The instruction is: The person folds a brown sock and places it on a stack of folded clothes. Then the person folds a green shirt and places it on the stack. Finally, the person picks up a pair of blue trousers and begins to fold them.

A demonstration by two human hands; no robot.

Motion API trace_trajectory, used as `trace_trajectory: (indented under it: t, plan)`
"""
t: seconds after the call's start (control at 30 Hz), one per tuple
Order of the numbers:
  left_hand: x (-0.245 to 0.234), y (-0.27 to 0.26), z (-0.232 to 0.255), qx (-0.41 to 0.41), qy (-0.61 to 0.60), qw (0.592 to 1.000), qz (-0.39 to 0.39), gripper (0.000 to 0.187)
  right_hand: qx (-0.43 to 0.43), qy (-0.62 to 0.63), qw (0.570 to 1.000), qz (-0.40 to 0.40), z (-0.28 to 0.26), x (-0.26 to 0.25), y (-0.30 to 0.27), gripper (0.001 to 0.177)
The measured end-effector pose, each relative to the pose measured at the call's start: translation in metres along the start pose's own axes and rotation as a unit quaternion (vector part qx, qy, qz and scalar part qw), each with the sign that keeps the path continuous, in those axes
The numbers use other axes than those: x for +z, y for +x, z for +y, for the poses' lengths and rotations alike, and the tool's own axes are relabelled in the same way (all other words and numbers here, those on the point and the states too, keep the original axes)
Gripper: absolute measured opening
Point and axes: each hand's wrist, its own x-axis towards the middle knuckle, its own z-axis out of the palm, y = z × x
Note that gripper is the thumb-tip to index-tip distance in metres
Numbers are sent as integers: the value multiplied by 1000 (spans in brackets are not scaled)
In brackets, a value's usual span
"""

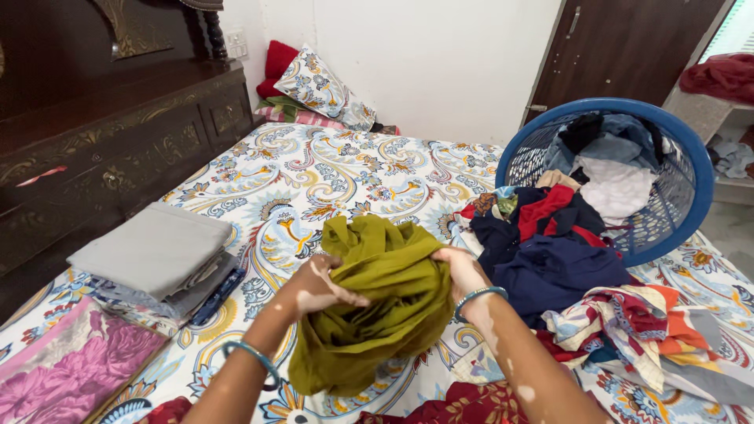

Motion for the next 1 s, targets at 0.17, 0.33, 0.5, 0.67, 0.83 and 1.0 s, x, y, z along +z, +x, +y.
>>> trace_trajectory:
  t: [0.17,0.33,0.5,0.67,0.83,1.0]
  plan:
    - [23,10,-12,-87,-29,995,30,50,15,-184,982,-42,-3,17,-30,39]
    - [13,3,13,-201,-266,943,-2,45,-103,-424,888,-145,4,21,-35,43]
    - [3,-17,37,-183,-424,879,-113,60,-84,-332,931,-123,12,13,-13,39]
    - [12,-18,20,-91,-338,921,-171,71,85,-327,941,10,12,4,-2,41]
    - [34,-5,-7,-120,-269,932,-211,77,124,-94,983,-93,19,1,0,40]
    - [37,-6,-8,-202,-366,893,-168,51,146,-120,982,-7,19,-3,5,40]
